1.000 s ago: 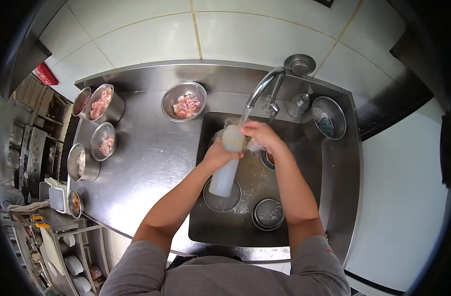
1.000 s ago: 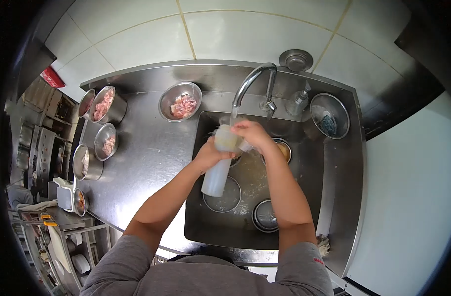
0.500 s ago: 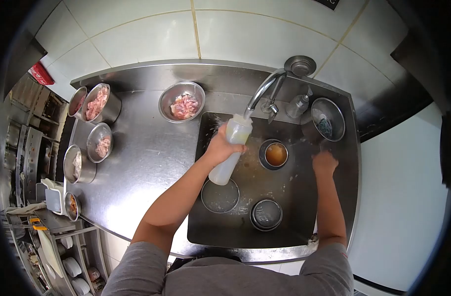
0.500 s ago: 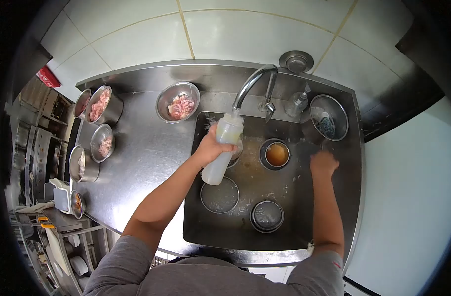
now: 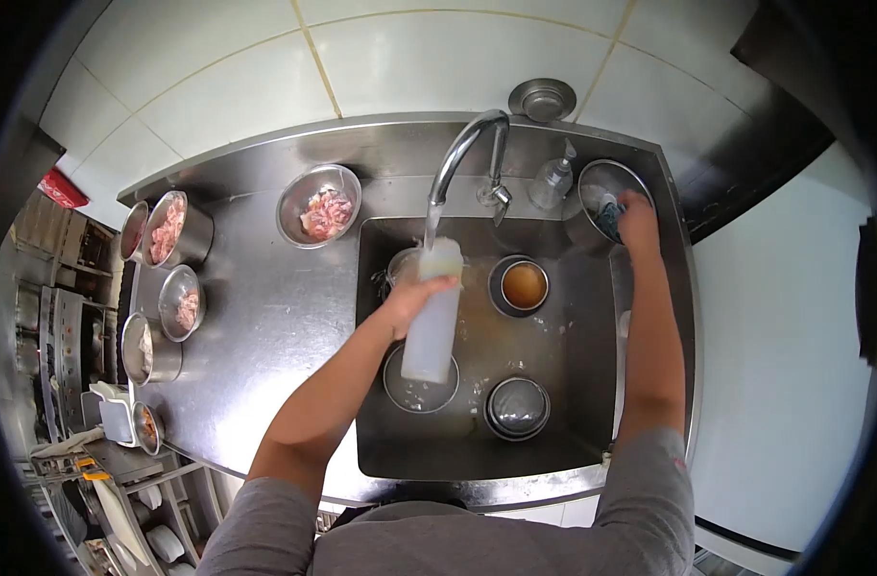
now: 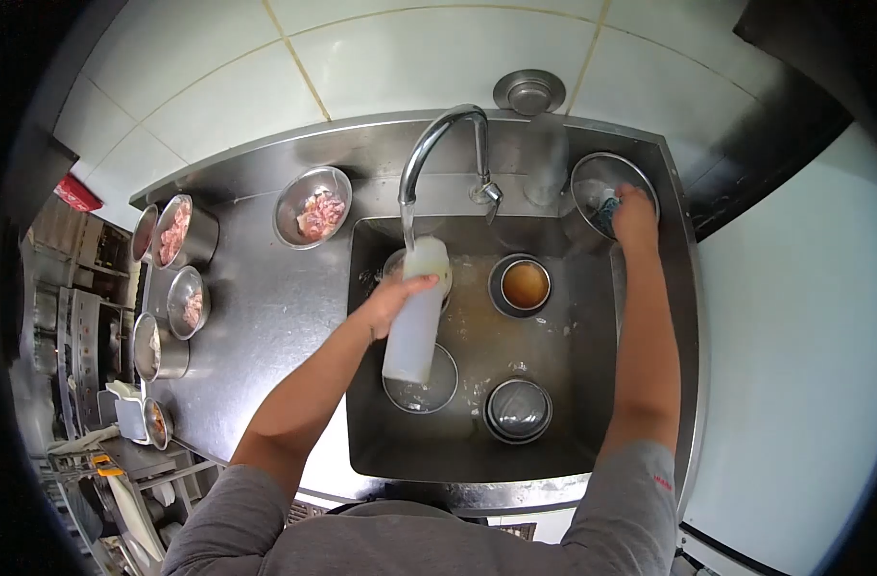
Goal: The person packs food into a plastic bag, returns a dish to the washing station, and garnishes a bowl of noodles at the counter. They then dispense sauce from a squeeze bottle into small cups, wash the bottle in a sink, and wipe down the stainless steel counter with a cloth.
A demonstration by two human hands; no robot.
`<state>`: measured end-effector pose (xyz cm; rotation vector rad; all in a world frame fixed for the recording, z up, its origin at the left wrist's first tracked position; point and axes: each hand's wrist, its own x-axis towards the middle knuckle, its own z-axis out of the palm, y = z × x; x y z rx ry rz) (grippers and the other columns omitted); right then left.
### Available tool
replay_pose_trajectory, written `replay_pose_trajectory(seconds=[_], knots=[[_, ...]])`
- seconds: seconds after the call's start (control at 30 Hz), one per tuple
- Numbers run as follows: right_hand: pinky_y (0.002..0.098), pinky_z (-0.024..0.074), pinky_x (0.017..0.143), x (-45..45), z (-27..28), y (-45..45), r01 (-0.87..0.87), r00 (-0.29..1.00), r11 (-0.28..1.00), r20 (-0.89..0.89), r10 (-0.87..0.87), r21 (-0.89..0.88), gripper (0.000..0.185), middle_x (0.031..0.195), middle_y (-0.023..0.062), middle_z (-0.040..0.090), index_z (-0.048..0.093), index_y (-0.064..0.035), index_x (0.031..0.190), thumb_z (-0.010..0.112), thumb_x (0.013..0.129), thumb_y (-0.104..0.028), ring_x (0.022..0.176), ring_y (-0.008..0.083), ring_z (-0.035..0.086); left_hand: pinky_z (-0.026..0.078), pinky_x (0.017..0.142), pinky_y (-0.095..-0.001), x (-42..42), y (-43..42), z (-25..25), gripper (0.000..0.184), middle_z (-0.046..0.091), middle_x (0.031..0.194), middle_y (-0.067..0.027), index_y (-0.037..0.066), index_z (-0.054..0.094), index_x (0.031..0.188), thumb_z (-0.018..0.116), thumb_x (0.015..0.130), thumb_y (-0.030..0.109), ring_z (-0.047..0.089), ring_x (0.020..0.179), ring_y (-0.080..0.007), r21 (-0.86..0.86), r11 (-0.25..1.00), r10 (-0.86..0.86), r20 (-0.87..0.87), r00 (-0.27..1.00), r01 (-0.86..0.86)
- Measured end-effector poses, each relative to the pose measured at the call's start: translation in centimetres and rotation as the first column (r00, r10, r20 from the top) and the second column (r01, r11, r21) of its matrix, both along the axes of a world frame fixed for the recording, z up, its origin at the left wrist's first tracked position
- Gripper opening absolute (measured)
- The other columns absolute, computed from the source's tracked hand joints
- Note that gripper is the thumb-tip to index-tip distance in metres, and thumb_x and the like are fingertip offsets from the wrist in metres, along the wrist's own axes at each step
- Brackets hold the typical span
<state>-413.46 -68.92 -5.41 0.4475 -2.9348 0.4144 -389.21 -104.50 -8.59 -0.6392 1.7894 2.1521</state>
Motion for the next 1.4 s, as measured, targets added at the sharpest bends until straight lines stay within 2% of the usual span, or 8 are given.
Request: replay_pose_trajectory(seconds=[0.3, 0.53, 0.73, 0.9, 1.03, 1.23, 1.33, 1.4], knots=[[0.0479, 0.0487, 0.089, -8.2, -8.1, 1.2, 0.238, 0.952, 0.945, 0.138, -0.272, 0.225, 0.035, 0.111, 0.0263, 0.063, 0.055, -0.0034, 0.118, 0.055, 0.084, -0.01, 0.107, 0.0409, 0.06, 0.052, 0.082, -0.0362, 4.1, 1.0, -1.5, 0.057, 0.063, 0.106, -0.0088, 0.007, 0.054, 0.124, 0.068, 0.085, 0.047, 0.062, 0.097, -0.0196, 0.619, 0.785, -0.242, 0.363, 0.9, -0.039], [0.0332, 0.0488, 0.07, 5.0, 3.8, -6.4, 0.051, 0.966, 0.666, 0.206, 0.156, -0.744, 0.045, 0.091, 0.0052, 0.061, 0.056, -0.0113, 0.108, 0.061, 0.066, 0.004, 0.078, 0.018, 0.058, 0.049, 0.092, -0.0419, 4.7, 2.5, 0.0, 0.096, 0.056, 0.121, -0.0199, 0.005, 0.025, 0.146, 0.079, 0.07, 0.025, 0.061, 0.106, -0.0331, -0.265, 0.947, -0.203, -0.049, 0.978, 0.183], [0.0375, 0.0493, 0.083, 17.4, -1.4, -16.8, -0.226, 0.921, 0.92, 0.236, 0.309, -0.321, 0.048, 0.101, 0.0179, 0.066, 0.061, 0.0043, 0.113, 0.067, 0.083, -0.032, 0.09, 0.0295, 0.065, 0.049, 0.092, -0.0423, 4.5, 5.3, 3.6, 0.108, 0.054, 0.12, -0.0305, 0.005, 0.02, 0.148, 0.081, 0.06, 0.02, 0.061, 0.104, -0.0429, -0.797, 0.566, -0.294, 0.045, 0.955, 0.212], [0.0338, 0.0488, 0.083, 17.3, -1.6, -18.2, -0.116, 0.848, 0.668, 0.277, 0.452, -0.735, 0.046, 0.105, 0.0166, 0.065, 0.062, 0.0057, 0.109, 0.07, 0.082, -0.031, 0.098, 0.0241, 0.063, 0.05, 0.089, -0.0418, 5.4, 5.1, 4.8, 0.099, 0.058, 0.112, -0.0265, 0.002, 0.026, 0.144, 0.079, 0.061, 0.018, 0.063, 0.098, -0.0409, -0.828, 0.546, -0.218, 0.006, 0.976, 0.128], [0.033, 0.0469, 0.091, 17.9, 2.2, -17.8, 0.374, 0.608, 0.067, 0.299, 0.735, -0.925, 0.042, 0.106, 0.0123, 0.062, 0.063, 0.0052, 0.105, 0.07, 0.082, -0.029, 0.106, 0.0221, 0.06, 0.052, 0.083, -0.0383, 6.0, 4.1, 7.2, 0.08, 0.06, 0.106, -0.0157, 0.001, 0.042, 0.133, 0.077, 0.062, 0.014, 0.064, 0.093, -0.0298, -0.009, 0.992, -0.123, -0.193, 0.973, 0.124], [0.0423, 0.0397, 0.107, 18.7, 1.7, -19.0, 0.504, 0.428, -0.436, -0.223, 0.876, -0.745, 0.05, 0.119, 0.0103, 0.053, 0.056, 0.0056, 0.112, 0.068, 0.084, -0.034, 0.123, 0.0253, 0.05, 0.054, 0.073, -0.037, 6.7, 3.8, 6.2, 0.068, 0.062, 0.104, -0.0121, 0.001, 0.049, 0.126, 0.073, 0.063, 0.012, 0.065, 0.085, -0.0222, 0.93, 0.334, -0.205, -0.088, 0.975, 0.154], [0.0381, 0.038, 0.107, 18.6, 1.3, -17.2, 0.408, 0.513, -0.135, 0.104, 0.852, -0.903, 0.048, 0.122, 0.0104, 0.054, 0.056, 0.0066, 0.116, 0.066, 0.086, -0.03, 0.116, 0.0249, 0.054, 0.054, 0.076, -0.0369, 6.1, 2.3, 6.6, 0.072, 0.061, 0.106, -0.0148, 0.0, 0.047, 0.127, 0.074, 0.062, 0.016, 0.066, 0.088, -0.0261, 0.602, 0.785, -0.125, -0.078, 0.989, 0.147], [0.036, 0.0416, 0.101, 18.9, 1.3, -17.2, 0.414, 0.568, -0.03, 0.232, 0.789, -0.91, 0.04, 0.119, 0.0153, 0.059, 0.059, 0.008, 0.113, 0.064, 0.087, -0.022, 0.112, 0.0276, 0.057, 0.053, 0.081, -0.0359, 4.9, 1.8, 7.2, 0.078, 0.061, 0.106, -0.0191, -0.002, 0.042, 0.13, 0.075, 0.062, 0.017, 0.065, 0.092, -0.0312, -0.343, 0.913, -0.321, -0.264, 0.909, 0.223]])
